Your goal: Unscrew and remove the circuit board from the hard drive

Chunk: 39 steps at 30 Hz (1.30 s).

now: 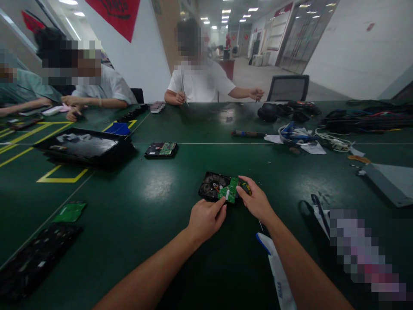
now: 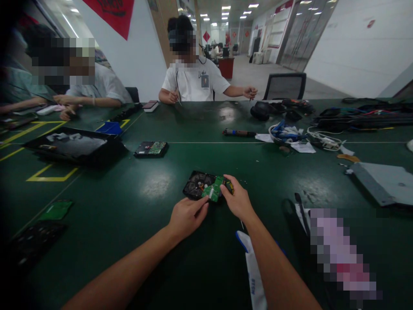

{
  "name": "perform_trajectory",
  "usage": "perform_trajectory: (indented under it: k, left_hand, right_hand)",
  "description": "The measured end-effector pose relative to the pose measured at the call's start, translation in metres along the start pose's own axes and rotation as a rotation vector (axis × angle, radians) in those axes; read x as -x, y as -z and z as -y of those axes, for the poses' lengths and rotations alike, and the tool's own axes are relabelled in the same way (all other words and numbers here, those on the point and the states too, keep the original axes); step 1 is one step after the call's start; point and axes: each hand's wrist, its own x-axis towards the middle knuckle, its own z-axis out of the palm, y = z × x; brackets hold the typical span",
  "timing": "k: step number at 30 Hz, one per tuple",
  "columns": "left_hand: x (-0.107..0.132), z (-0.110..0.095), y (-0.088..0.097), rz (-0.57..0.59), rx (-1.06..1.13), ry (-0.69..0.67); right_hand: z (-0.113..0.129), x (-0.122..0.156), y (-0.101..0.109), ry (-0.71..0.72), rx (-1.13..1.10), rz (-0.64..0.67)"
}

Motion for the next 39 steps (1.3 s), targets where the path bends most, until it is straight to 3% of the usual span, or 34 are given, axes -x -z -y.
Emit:
perform_trajectory:
  k: [11,23,39]
  left_hand:
    - [-0.007,-0.009,-0.001,-0.032,-0.078,-0.033]
    - [0.003,-0.009,0.003,0.071,-0.160,-0.052]
    - [0.005,-0.005,0.005,0.060,-0.099,-0.031]
  right_hand:
    - [0.000,-0.002,0.005,-0.021,0.050,0.084]
    - [0.005,0.004,0.000,0.010,0.109,0.005]
    - [-0.002,0.000,-0.001,0.019,0.167,0.019]
